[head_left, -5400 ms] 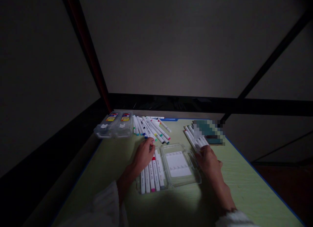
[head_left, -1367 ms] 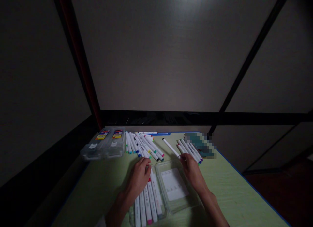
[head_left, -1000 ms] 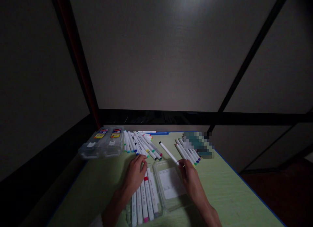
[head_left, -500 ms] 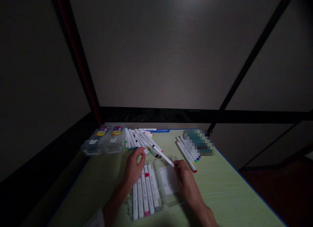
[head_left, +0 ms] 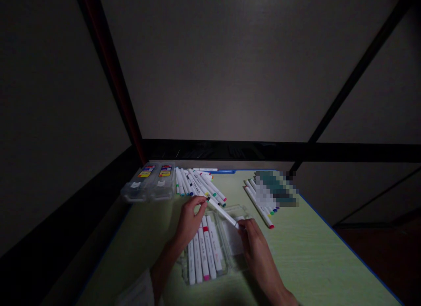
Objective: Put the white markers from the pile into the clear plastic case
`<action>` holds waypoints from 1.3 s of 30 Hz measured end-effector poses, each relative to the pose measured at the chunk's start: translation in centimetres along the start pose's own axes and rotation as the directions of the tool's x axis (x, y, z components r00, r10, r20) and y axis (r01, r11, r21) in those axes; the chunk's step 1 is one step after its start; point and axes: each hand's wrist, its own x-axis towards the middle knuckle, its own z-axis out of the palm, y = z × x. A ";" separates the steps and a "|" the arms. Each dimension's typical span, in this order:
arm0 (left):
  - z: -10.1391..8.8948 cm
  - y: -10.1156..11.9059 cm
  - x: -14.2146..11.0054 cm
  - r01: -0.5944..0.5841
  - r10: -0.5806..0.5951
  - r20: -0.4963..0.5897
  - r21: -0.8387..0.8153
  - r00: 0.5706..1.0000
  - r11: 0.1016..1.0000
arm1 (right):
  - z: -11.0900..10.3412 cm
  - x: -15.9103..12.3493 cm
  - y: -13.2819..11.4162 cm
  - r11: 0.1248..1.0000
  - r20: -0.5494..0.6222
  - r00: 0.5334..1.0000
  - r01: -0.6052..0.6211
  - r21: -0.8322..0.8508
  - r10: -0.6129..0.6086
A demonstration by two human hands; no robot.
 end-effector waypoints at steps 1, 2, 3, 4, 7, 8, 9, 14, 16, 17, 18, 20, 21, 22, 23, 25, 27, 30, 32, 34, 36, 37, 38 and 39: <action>0.0 0.0 0.0 -0.001 0.001 0.004 -0.004 1.000 1.000 | -0.1 0.0 0.0 1.000 0.003 1.000 0.004 0.007 -0.004; 0.1 -0.1 -0.1 0.004 -0.004 -0.005 -0.010 1.000 1.000 | -0.1 0.0 -0.1 1.000 0.005 1.000 0.007 0.014 -0.008; 0.1 -0.1 -0.1 0.009 -0.009 -0.010 -0.018 1.000 1.000 | -0.2 0.0 -0.1 1.000 0.004 1.000 0.010 0.019 -0.010; 0.1 -0.1 -0.1 0.014 -0.014 -0.013 -0.026 1.000 1.000 | -0.3 0.0 -0.2 1.000 -0.001 1.000 0.012 0.023 -0.012; 0.0 0.1 0.0 0.019 -0.019 -0.004 -0.051 1.000 0.999 | -0.3 0.0 -0.3 0.998 -0.019 0.999 0.040 0.040 -0.040; 0.0 0.1 0.0 0.019 -0.019 0.000 -0.059 1.000 0.998 | -0.2 0.0 -0.3 0.998 -0.021 0.998 0.053 0.045 -0.052; -0.1 0.2 0.0 0.018 -0.017 0.003 -0.065 1.000 0.998 | -0.2 0.0 -0.3 0.997 -0.019 0.998 0.060 0.047 -0.059; 0.0 0.7 0.0 0.011 -0.012 -0.004 -0.087 1.000 0.996 | 0.0 0.0 -0.1 0.997 0.000 0.998 0.060 0.044 -0.060; 0.0 1.0 -0.1 0.018 -0.019 -0.005 -0.095 1.000 0.995 | 0.0 0.0 0.0 0.997 0.014 0.998 0.056 0.046 -0.057; 0.0 1.1 -0.1 0.022 -0.023 -0.006 -0.098 1.000 0.995 | 0.0 -0.1 0.0 0.998 0.019 0.998 0.051 0.045 -0.052; 0.0 1.2 -0.2 0.027 -0.028 -0.005 -0.099 1.000 0.995 | 0.0 -0.1 0.0 0.998 0.019 0.999 0.045 0.042 -0.045; 0.0 1.3 -0.2 0.035 -0.036 -0.004 -0.104 0.999 0.994 | 0.0 -0.2 0.0 0.999 0.020 0.999 0.040 0.035 -0.040; 0.0 1.3 -0.2 0.040 -0.041 -0.002 -0.110 0.999 0.993 | 0.0 -0.2 0.0 0.999 0.030 0.999 0.040 0.032 -0.041; -0.1 1.3 -0.2 0.047 -0.047 -0.002 -0.116 0.999 0.992 | 0.0 -0.2 -0.1 0.999 0.044 0.998 0.041 0.032 -0.042; -0.1 1.2 -0.1 0.055 -0.056 -0.002 -0.123 0.998 0.991 | 0.0 -0.2 -0.1 0.999 0.063 0.997 0.041 0.033 -0.043; 0.0 1.0 -0.1 0.074 -0.076 -0.010 -0.138 0.997 0.988 | -0.1 -0.3 -0.3 0.998 0.093 0.995 0.040 0.041 -0.044; 0.1 0.7 0.0 0.088 -0.092 -0.024 -0.155 0.995 0.984 | -0.1 -0.3 -0.5 0.998 0.109 0.993 0.042 0.055 -0.047; 0.3 0.3 0.0 0.101 -0.111 -0.040 -0.189 0.993 0.977 | -0.1 -0.2 -0.7 0.996 0.119 0.990 0.060 0.071 -0.068; 0.3 0.1 0.1 0.120 -0.131 -0.044 -0.205 0.990 0.971 | -0.1 -0.2 -0.9 0.994 0.122 0.989 0.079 0.080 -0.088; 0.3 0.1 0.1 0.135 -0.148 -0.044 -0.209 0.988 0.968 | -0.1 -0.2 -1.1 0.992 0.129 0.987 0.087 0.091 -0.098; 0.2 0.2 0.2 0.140 -0.153 -0.048 -0.207 0.987 0.968 | -0.2 -0.2 -1.3 0.992 0.150 0.984 0.076 0.096 -0.090; 0.2 0.2 0.2 0.138 -0.152 -0.052 -0.206 0.987 0.969 | -0.2 -0.2 -1.3 0.993 0.164 0.983 0.068 0.096 -0.083; 0.2 0.2 0.2 0.136 -0.150 -0.056 -0.203 0.987 0.970 | -0.2 -0.3 -1.4 0.994 0.177 0.981 0.060 0.096 -0.076; 0.1 0.2 0.2 0.135 -0.149 -0.059 -0.199 0.987 0.971 | -0.2 -0.3 -1.4 0.994 0.189 0.979 0.054 0.096 -0.071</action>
